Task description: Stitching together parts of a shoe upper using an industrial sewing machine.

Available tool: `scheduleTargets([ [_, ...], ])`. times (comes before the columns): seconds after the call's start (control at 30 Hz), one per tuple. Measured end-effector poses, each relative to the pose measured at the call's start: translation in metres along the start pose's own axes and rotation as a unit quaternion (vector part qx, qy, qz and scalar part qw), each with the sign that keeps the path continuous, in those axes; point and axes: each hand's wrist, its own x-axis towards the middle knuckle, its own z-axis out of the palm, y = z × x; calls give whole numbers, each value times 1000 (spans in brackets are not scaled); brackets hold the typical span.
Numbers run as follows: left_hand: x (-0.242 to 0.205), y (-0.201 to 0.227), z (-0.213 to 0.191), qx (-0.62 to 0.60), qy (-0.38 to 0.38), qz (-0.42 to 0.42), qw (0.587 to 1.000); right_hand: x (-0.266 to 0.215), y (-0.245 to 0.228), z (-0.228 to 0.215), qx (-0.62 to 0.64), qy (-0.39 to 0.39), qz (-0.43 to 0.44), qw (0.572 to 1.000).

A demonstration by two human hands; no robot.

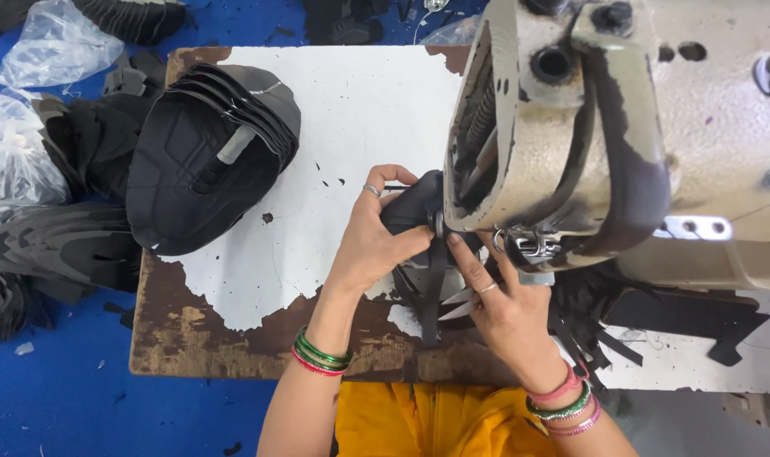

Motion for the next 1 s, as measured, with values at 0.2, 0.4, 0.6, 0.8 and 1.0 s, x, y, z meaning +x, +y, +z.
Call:
scheduleTargets([
  [0.2, -10, -6, -5, 294, 80, 149, 941, 6, -7, -7, -24, 29, -22, 999],
  [0.4, -59, -18, 6, 451, 106, 376, 802, -4, 2, 1, 35, 50, 6, 998],
  [0.6, -67, -29, 11, 382, 25, 465, 798, -1, -2, -2, 89, 103, -27, 990],
  [0.8, -64, -8, 6, 317, 16, 455, 832, -2, 6, 2, 92, 103, -38, 990],
  [1.0, -57, -6, 10, 382, 3, 448, 808, -5, 16, 9, 89, 96, -37, 991],
])
